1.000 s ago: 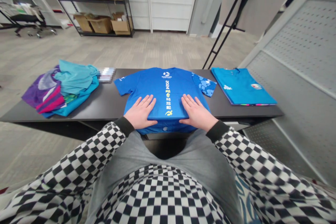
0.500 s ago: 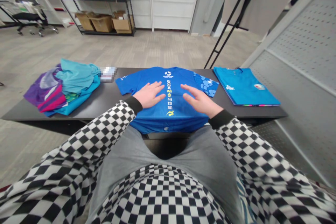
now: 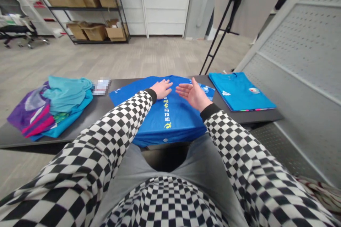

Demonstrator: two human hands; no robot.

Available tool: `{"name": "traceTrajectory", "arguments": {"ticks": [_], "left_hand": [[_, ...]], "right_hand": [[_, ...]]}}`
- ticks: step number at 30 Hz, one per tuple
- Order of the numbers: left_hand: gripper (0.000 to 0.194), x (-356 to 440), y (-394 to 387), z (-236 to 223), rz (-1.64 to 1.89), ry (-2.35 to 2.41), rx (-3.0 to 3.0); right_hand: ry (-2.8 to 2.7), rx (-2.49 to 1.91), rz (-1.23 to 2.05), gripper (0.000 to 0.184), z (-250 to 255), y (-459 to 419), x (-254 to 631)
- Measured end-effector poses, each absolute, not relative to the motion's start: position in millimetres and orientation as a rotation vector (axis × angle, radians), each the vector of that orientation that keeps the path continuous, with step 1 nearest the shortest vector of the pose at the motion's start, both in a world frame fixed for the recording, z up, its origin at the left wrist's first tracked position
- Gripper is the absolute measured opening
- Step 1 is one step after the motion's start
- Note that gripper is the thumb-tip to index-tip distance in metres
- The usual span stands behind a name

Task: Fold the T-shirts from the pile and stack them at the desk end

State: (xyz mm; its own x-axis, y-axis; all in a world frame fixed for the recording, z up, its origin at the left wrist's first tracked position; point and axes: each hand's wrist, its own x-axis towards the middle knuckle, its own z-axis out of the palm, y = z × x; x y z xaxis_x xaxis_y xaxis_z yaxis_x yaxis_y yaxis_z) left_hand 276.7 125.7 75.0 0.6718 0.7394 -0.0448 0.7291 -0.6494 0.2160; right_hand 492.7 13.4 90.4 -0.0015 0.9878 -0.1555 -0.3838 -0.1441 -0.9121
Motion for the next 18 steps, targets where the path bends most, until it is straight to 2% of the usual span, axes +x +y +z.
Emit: {"name": "traceTrajectory", "arguments": {"ticks": [12, 18], "left_hand": [[0.079, 284.7, 168.5, 49.6, 0.024, 1.033, 2.77], [0.08, 283.3, 165.1, 37.7, 0.014, 1.005, 2.816]], "right_hand": [[-1.158, -0.919, 1.637, 0.07, 81.1, 26.1, 505.1], [-1.45, -0.814, 1.712, 0.087, 88.6, 42.7, 503.1]]}}
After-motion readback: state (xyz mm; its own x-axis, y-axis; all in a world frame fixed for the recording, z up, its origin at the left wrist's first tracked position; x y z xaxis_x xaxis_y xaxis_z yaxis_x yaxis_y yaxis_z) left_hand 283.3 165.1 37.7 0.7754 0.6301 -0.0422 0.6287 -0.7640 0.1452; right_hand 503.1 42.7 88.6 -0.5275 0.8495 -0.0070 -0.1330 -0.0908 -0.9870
